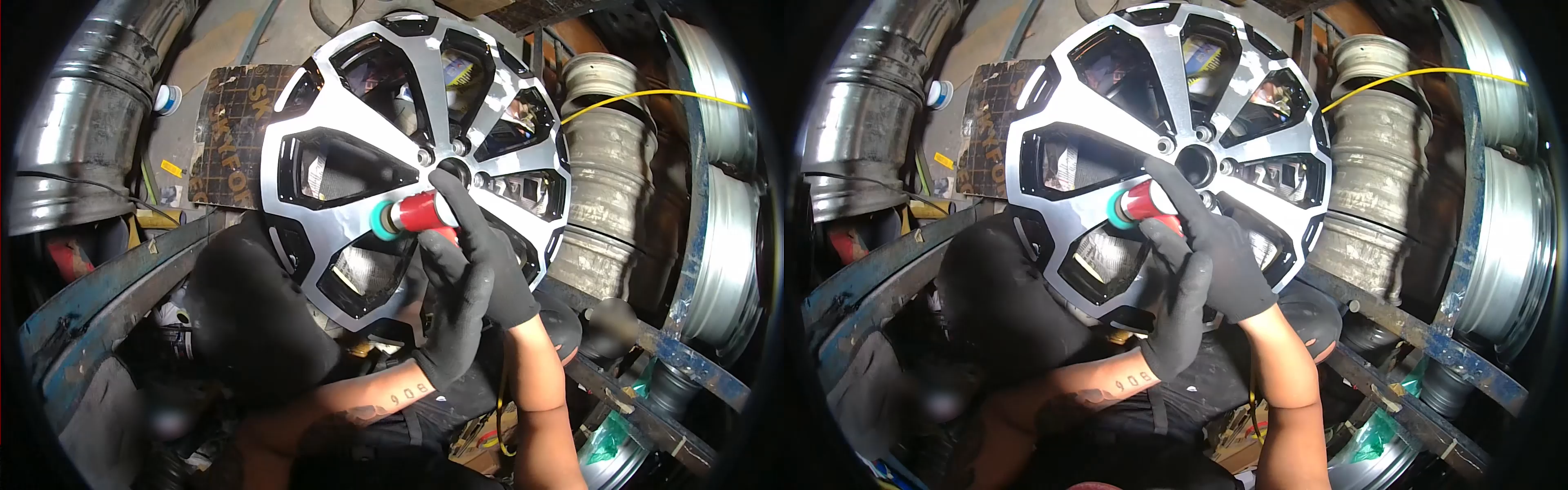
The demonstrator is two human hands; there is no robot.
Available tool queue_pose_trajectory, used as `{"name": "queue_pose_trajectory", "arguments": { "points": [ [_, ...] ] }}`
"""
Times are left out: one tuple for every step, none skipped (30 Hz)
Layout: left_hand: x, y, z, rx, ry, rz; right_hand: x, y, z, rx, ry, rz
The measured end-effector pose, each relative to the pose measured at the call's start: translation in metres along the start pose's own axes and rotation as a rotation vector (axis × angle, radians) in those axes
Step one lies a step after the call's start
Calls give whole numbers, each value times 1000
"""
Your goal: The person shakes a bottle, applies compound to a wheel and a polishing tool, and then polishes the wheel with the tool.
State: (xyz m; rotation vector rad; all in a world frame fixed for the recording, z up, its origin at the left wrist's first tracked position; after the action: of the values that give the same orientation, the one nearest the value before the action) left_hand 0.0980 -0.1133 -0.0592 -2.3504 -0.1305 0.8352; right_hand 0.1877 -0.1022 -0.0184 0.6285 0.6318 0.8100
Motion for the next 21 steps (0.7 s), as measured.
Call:
{"name": "queue_pose_trajectory", "arguments": {
  "points": [
    [-3, 1, 3, 101, 8, -16, 0, -2, -1, 39, -10, 7],
    [-7, -4, 6, 164, 8, -54, 1, -5, -1, 78, -21, 18],
    [-12, -12, 8, 228, 10, -93, 1, -12, -2, 112, -57, 49],
    [-17, -17, 9, 291, 11, -130, 1, -16, -1, 124, -75, 34],
    [-21, -9, 12, 259, 33, -139, 1, -20, 0, 135, -94, 18],
    [-25, 0, 15, 226, 56, -147, 1, -23, 1, 136, -119, 25],
    [-28, 4, 22, 369, 29, -136, 1, -26, 2, 140, -154, 74],
    [-31, 6, 30, 510, -2, -124, 2, -27, 2, 152, -166, 113],
    [-29, 11, 36, 532, -2, -67, 0, -28, -1, 172, -160, 134],
    [-26, 13, 37, 608, 41, -54, -1, -25, -4, 203, -134, 129],
    [-27, 15, 38, 609, 39, -26, -1, -20, -7, 234, -107, 122],
    [-30, 15, 37, 610, 38, 0, -9, -19, -11, 332, -28, -2],
    [-31, 6, 37, 676, 1, -68, -11, -14, -14, 347, -4, -3],
    [-33, -4, 37, 741, -35, -137, -12, -10, -16, 361, 20, -4],
    [-35, -11, 36, 805, -69, -206, -10, -9, -17, 292, -10, 115],
    [-35, -9, 38, 795, -76, -185, -9, -4, -16, 220, -39, 236],
    [-34, -5, 41, 784, -86, -166, -8, -6, -17, 154, -18, 242],
    [-33, -3, 44, 772, -97, -148, -10, -5, -16, 156, -17, 238],
    [-31, 3, 48, 773, -79, -41, -11, -4, -15, 160, -12, 235],
    [-32, 2, 49, 718, -70, -13, -11, -1, -15, 164, -5, 233],
    [-34, 1, 49, 662, -60, 18, -13, -2, -17, 254, 47, 149]
  ]
}}
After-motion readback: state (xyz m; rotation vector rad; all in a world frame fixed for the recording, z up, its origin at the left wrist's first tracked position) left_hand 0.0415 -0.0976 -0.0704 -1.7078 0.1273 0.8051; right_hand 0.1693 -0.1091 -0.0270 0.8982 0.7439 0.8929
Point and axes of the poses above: each hand's wrist, its own x-axis towards the middle knuckle, its own z-axis out of the back of the hand, y = z × x, the point moved 8 cm from there along x, towards the middle knuckle, and after that the axes turned 8 degrees about z, right-handed, at the moved point
